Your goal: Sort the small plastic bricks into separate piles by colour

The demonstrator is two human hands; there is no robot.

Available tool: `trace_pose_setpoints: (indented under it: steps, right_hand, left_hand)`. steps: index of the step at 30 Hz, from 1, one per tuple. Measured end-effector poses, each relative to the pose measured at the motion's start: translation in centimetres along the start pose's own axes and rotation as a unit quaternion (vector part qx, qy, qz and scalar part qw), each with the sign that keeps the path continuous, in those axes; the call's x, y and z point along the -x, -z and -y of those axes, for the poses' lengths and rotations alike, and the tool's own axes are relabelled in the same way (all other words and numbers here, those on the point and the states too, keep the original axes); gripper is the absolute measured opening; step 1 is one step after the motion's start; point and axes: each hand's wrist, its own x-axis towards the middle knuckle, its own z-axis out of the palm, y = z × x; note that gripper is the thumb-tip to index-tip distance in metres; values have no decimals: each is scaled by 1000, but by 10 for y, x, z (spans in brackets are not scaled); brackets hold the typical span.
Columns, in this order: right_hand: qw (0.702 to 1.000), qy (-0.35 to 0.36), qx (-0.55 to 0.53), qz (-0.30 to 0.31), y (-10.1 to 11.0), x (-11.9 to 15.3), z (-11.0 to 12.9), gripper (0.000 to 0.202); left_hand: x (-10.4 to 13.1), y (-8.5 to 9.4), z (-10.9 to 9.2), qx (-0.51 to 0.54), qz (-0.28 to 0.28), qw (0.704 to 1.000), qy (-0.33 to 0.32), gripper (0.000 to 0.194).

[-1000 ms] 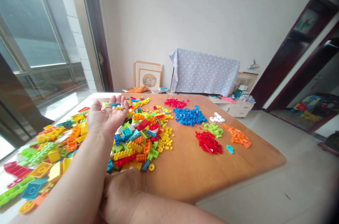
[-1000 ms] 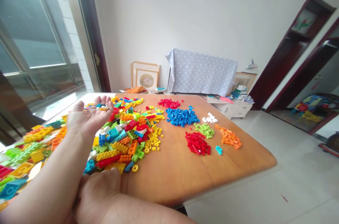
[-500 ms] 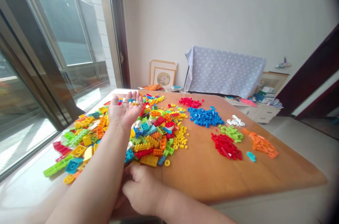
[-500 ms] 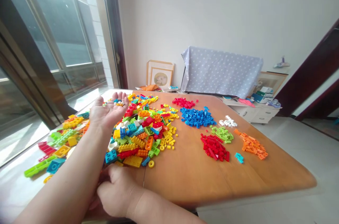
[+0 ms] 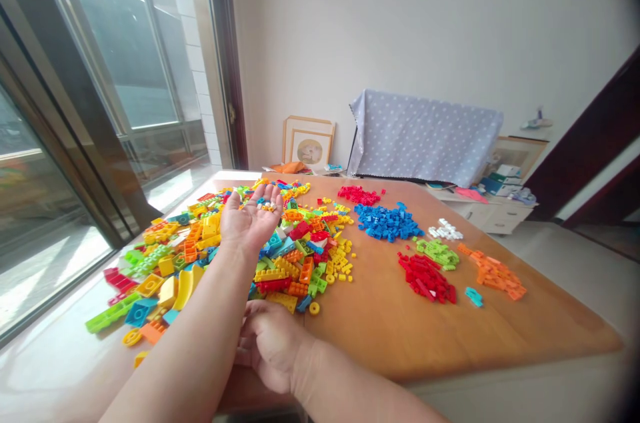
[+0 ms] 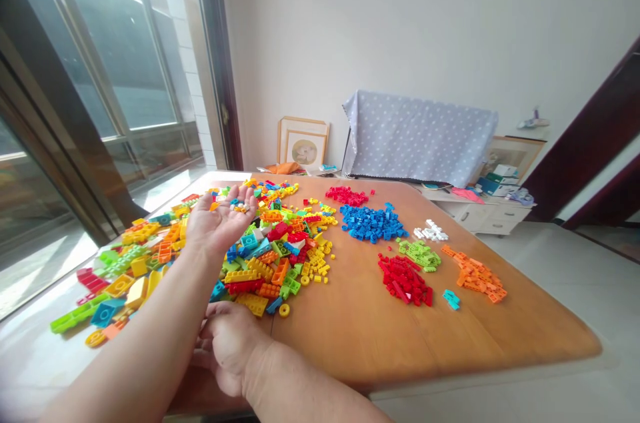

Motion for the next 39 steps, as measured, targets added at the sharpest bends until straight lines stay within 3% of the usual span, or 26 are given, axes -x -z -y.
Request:
trace_pose_setpoints:
  steps: [3, 5, 7, 10, 14, 21, 29, 34, 39]
  right_hand:
    - [999, 3, 13, -40, 1, 6, -1, 11]
    - [999, -17, 19, -36, 2, 8, 0, 13]
    - [997, -70, 23, -3, 4, 7, 2, 25]
    - [987, -148, 18, 64, 5, 3, 6, 57]
    - [982, -144, -53, 113, 0, -2, 8, 78]
    - [982, -56, -166, 69, -10, -3, 11, 71]
    - [991, -94, -72, 61, 3, 2, 12, 77]
    - [999, -25, -27, 17, 16, 13, 13, 69]
    - [991, 88, 72, -68, 40, 38, 33, 36]
  left_hand:
    - [1, -3, 2, 3, 12, 1000, 0, 39]
    - [3, -7, 3, 1, 13, 1000, 0, 40]
    - [4, -11, 4, -2, 13, 1000, 0, 40]
    - [4, -13, 4, -5, 13, 1000, 2, 38]
    - [2, -9, 1, 2, 32, 999, 5, 43]
    - [3, 2, 2, -27, 36, 999, 17, 52]
    - [11, -5, 10, -31, 36, 999, 24, 57]
    - [18, -16, 34, -35, 49, 997, 55, 56]
    - [29, -13, 70, -61, 49, 992, 100, 55]
